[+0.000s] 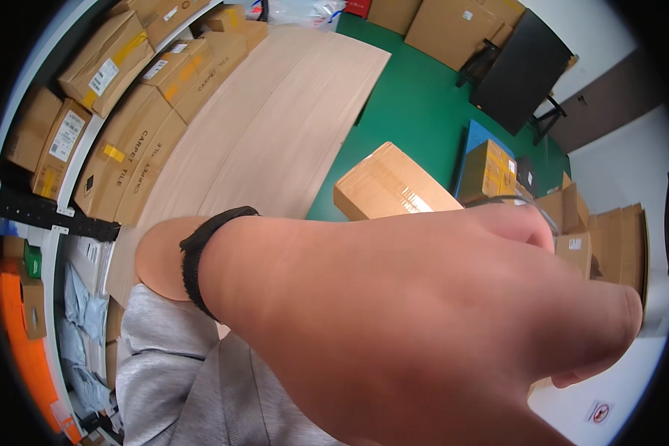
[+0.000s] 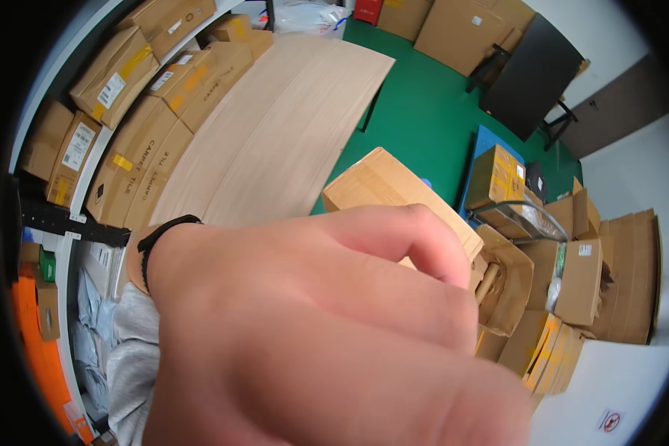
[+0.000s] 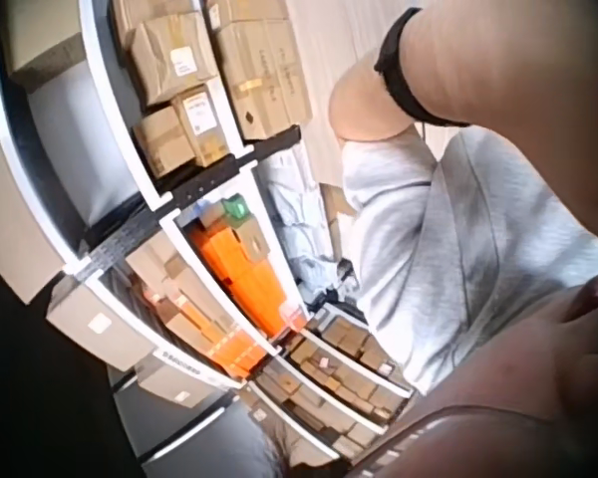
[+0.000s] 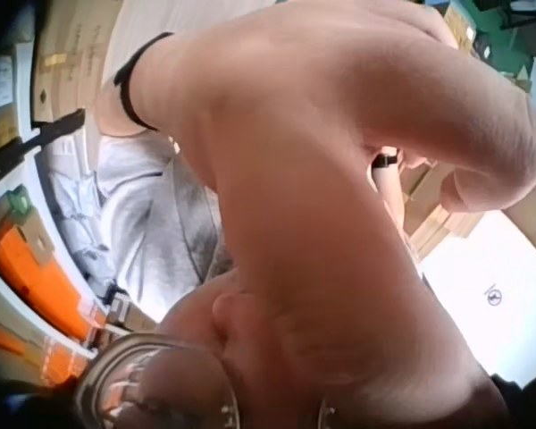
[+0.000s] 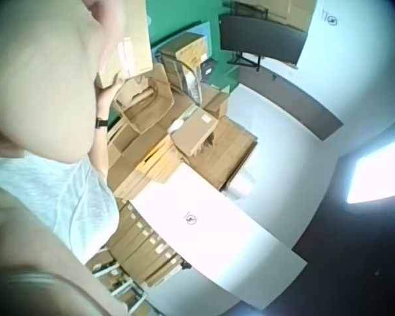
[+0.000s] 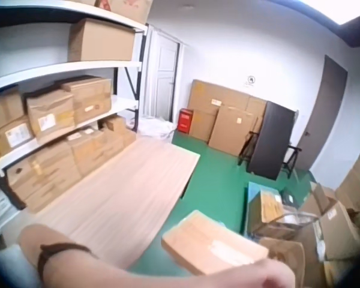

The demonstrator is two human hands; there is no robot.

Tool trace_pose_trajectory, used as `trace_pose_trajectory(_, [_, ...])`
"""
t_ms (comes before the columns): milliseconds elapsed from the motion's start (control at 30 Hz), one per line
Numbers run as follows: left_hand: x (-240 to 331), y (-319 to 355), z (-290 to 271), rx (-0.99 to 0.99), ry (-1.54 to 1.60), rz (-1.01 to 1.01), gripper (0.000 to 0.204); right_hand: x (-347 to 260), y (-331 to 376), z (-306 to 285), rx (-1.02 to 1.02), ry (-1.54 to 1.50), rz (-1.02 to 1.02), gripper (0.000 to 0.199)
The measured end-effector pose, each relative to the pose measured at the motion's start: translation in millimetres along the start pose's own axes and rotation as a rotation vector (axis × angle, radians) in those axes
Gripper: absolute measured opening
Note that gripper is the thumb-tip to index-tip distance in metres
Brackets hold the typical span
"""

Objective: Unbox a selfie stick from a shipping bag, place it on a storage shelf, and move a cardboard box to a table.

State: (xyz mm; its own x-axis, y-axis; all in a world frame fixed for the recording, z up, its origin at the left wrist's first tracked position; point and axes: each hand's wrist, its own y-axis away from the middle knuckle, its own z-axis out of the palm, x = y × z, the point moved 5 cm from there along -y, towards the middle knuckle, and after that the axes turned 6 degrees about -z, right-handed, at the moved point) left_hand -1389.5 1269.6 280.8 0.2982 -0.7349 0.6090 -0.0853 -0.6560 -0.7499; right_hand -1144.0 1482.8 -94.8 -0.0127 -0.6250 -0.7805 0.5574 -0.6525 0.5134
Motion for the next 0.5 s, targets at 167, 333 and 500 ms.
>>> trace_pose_trajectory(167, [-15, 13, -47, 0.091, -0.120, -0.080, 0.028, 2, -86, 4, 0.039, 0.155, 0.019, 0.084])
trace_pose_trajectory(333, [-47, 16, -93, 0.138, -0.188, -0.169, 0.027, -38, -118, 126, -0.267, -0.052, 0.121, 0.071])
trace_pose_trajectory(500, [-92, 17, -163, 0.267, -0.240, -0.260, 0.025, -89, -178, 217, -0.308, 0.310, 0.019, 0.069])
